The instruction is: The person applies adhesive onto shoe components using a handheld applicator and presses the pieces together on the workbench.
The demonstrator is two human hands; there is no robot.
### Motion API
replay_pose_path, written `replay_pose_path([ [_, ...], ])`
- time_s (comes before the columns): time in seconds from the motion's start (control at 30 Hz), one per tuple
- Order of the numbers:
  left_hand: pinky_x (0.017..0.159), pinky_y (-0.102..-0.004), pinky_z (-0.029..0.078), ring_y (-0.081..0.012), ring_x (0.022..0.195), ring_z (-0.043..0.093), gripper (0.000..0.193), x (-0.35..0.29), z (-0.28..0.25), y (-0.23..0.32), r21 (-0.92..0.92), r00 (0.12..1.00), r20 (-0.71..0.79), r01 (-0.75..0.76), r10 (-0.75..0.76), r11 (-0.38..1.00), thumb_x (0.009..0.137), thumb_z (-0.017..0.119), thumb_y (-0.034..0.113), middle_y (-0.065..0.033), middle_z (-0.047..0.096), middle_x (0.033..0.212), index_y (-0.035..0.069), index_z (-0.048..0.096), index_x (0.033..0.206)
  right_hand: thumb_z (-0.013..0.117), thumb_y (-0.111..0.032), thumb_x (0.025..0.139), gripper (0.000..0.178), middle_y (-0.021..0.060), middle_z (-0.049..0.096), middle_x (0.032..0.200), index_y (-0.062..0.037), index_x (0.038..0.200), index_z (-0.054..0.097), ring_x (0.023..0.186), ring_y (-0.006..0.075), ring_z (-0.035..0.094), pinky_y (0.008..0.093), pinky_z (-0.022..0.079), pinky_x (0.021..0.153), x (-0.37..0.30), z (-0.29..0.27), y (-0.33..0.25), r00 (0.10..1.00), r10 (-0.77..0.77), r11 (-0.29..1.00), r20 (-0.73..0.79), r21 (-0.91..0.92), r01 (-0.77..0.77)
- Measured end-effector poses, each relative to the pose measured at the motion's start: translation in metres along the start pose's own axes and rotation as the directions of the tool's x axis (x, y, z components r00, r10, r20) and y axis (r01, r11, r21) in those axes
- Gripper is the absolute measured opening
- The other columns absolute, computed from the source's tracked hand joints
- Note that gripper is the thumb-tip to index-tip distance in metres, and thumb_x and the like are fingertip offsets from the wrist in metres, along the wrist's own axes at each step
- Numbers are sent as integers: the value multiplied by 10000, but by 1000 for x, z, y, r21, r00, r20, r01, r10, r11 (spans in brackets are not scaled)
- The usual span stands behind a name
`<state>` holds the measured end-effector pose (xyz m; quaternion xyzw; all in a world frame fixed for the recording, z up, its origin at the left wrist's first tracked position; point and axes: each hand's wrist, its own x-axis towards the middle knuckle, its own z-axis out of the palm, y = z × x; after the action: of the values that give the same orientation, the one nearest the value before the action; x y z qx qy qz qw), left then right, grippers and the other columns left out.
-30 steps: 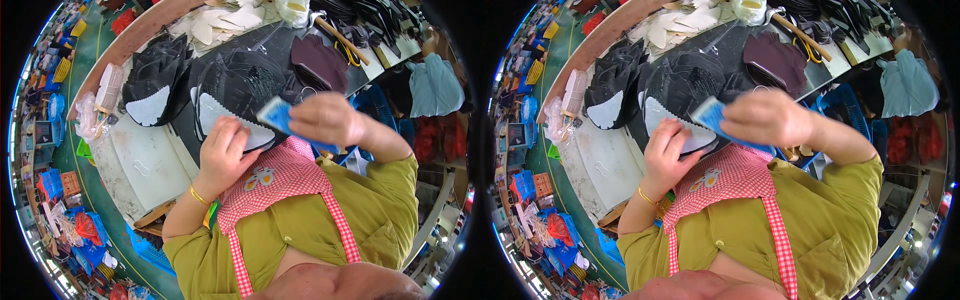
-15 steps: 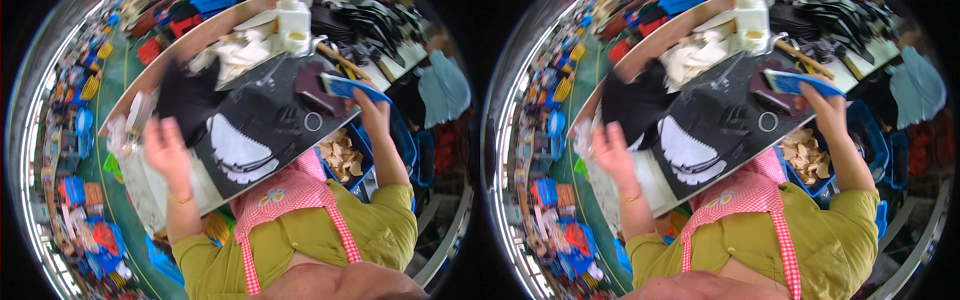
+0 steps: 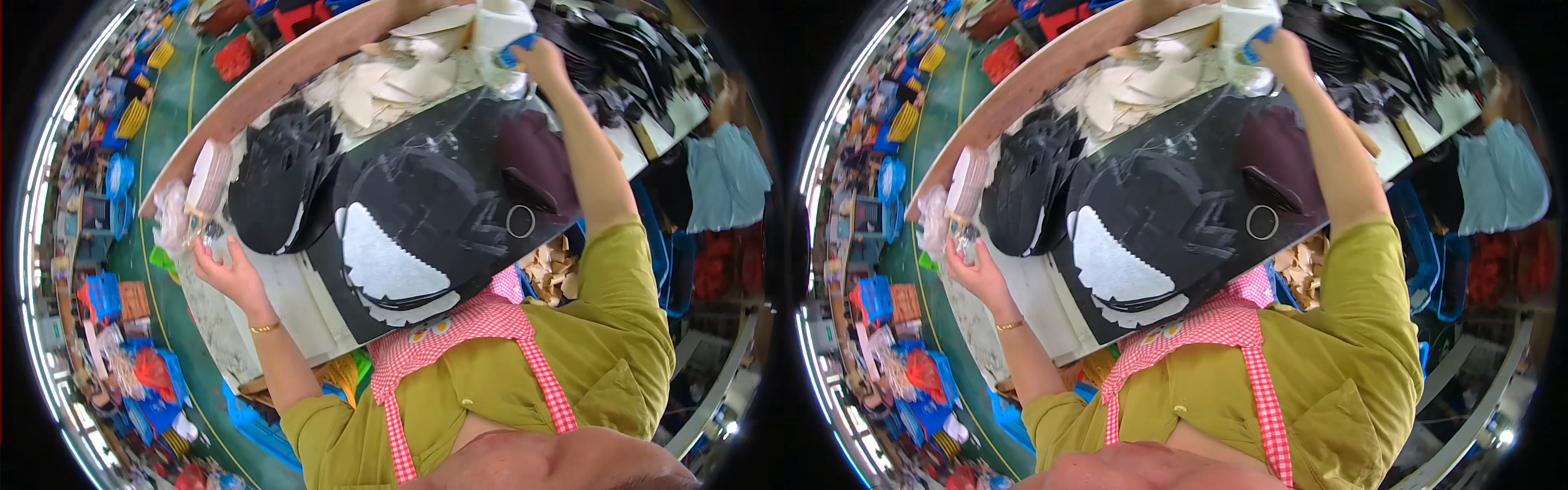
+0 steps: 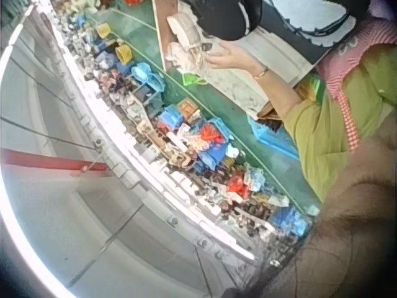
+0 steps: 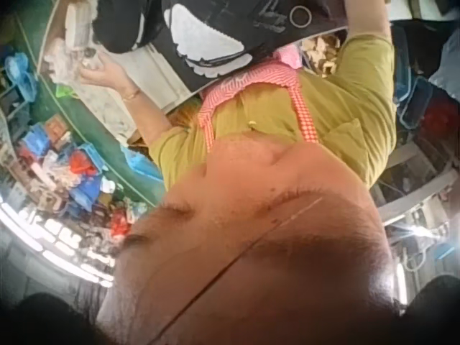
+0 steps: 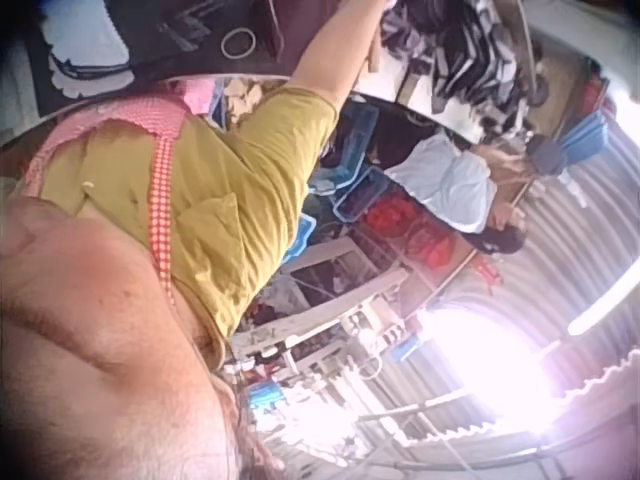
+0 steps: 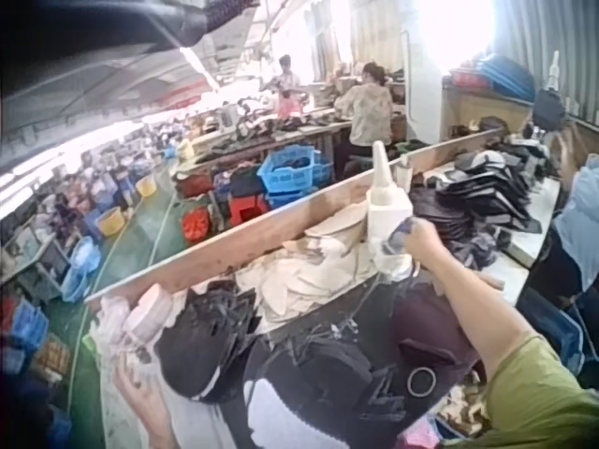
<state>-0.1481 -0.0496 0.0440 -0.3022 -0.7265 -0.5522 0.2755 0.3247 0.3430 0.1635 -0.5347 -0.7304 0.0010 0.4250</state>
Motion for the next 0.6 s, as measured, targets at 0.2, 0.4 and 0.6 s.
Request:
replay_pose_path([
  [0.2,972,-439,482,-312,1125,611,353,-68,-54,104,-663,540,301,-474,786,579,752,760,67,-164,660,1160,-4,670,1085,714,-188,862,188,68,656,681,-7,861,664,537,124,584,263,466,494,-38,3,8,927,292,405,236,847,-344],
  [0.4,1037,-501,445,-346,1178,584,509,-106,-41,124,-668,336,408,-523,849,529,627,858,227,-125,652,1212,36,691,1068,725,-235,859,241,83,684,683,6,869,717,515,125,635,241,487,428,-151,-25,-183,794,-142,626,591,675,-390],
  [0.6,1048,-493,438,-334,1170,588,509,-111,-45,131,-641,346,437,-528,830,557,624,854,215,-125,646,1220,39,695,1074,704,-237,830,266,54,623,567,22,771,690,479,108,578,282,458,452,-154,2,-229,754,-304,900,582,436,26],
])
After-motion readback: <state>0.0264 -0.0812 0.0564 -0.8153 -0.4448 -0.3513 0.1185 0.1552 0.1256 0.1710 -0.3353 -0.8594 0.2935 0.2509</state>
